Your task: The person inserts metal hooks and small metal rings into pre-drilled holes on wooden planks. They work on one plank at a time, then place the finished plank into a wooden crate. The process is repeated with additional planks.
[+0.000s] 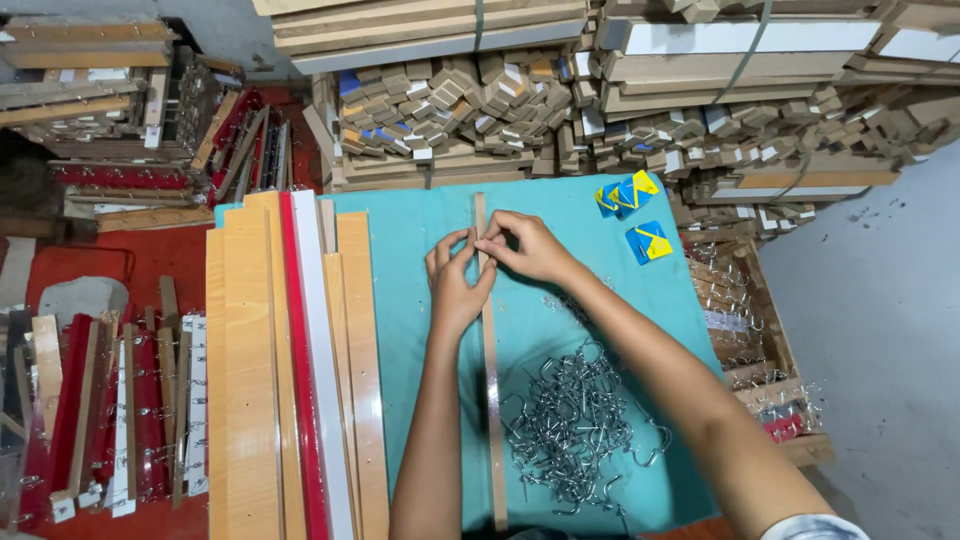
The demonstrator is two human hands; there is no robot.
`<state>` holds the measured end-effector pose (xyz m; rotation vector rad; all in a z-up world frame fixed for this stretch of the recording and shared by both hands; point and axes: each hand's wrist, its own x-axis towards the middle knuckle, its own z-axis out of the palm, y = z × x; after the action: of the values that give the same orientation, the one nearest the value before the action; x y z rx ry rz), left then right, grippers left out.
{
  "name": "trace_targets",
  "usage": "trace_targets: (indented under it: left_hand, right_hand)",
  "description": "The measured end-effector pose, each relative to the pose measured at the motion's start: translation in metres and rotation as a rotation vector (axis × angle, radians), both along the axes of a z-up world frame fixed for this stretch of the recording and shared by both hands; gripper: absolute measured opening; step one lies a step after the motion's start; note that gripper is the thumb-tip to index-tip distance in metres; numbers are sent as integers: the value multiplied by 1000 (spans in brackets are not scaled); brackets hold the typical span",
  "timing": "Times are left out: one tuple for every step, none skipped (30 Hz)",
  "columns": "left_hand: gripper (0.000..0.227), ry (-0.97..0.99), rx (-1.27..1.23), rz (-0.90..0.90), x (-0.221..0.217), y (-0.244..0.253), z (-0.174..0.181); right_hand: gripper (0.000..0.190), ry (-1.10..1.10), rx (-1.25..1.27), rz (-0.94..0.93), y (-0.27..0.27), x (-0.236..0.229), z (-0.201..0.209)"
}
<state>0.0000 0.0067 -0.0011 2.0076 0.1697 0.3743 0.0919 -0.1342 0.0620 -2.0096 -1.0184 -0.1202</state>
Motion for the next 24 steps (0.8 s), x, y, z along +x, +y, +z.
trace_targets:
  left_hand:
    - [59, 4, -14, -4, -1, 0, 2]
    - [56, 9, -29, -9, -2, -1, 4]
    - [56, 10, -26, -11, -3, 0, 5]
    - [58, 5, -23, -11, -3, 0, 6]
    - [60, -1, -20, -16, -3, -1, 6]
    - [60, -1, -18, -23, -3, -1, 6]
    - [61, -3, -17, -19, -2, -1, 6]
    - [61, -6, -17, -15, -1, 0, 6]
    - [61, -10, -14, -15, 2, -1, 4]
    - [62, -9, -8, -13, 4, -1, 2]
    - [63, -4, -3, -9, 4, -1, -1]
    - [63, -3, -2, -8, 0, 1, -1]
    - [62, -1, -4, -10, 3, 0, 0]
    - [62, 1, -7, -11, 5, -1, 2]
    - [62, 0, -5, -10, 7, -1, -1]
    - [60, -17, 4, -1, 10, -1, -4]
    - [59, -29, 13, 7, 9, -1, -9]
    - [59, -25, 14, 8, 7, -1, -2]
    - [59, -21, -15, -7, 5, -1, 5]
    - [58, -16, -44, -22, 2, -1, 12]
    - [58, -17, -45, -18, 1, -1, 13]
    - [57, -19, -40, -23, 0, -1, 14]
    - [56, -25, -36, -27, 0, 0, 15]
    - [56, -29, -36, -22, 3, 0, 13]
  right_hand:
    - [13, 90, -55, 105, -1, -4, 24]
    - [15, 179, -111, 211, -3, -7, 47]
    - [15, 180, -108, 209, -2, -4, 51]
    - [11, 159, -141, 259, -3, 0, 55]
    - [8, 137, -175, 304, -4, 3, 60]
    - [8, 137, -172, 297, -5, 7, 56]
    - [7, 122, -161, 307, -5, 12, 52]
    - [7, 106, -150, 316, -5, 18, 49]
    - [7, 101, -148, 315, -8, 21, 42]
    - [6, 112, -144, 292, -11, 24, 35]
    - [6, 128, -140, 271, -13, 25, 27]
    - [6, 129, -138, 272, -10, 20, 30]
    - [7, 124, -143, 261, -10, 18, 36]
    - [9, 119, -148, 250, -9, 17, 42]
    - [9, 118, -147, 251, -8, 17, 49]
    - [14, 156, -137, 275, -7, 18, 56]
    - [20, 200, -128, 300, -7, 16, 61]
    - [20, 204, -126, 301, -6, 20, 58]
    - [13, 157, -143, 328, -6, 23, 56]
    - [7, 110, -160, 355, -5, 27, 53]
    - [7, 110, -162, 359, -5, 28, 53]
    - [7, 101, -175, 370, -4, 30, 53]
    - [7, 89, -188, 381, -4, 33, 55]
    - [7, 85, -190, 386, -2, 35, 55]
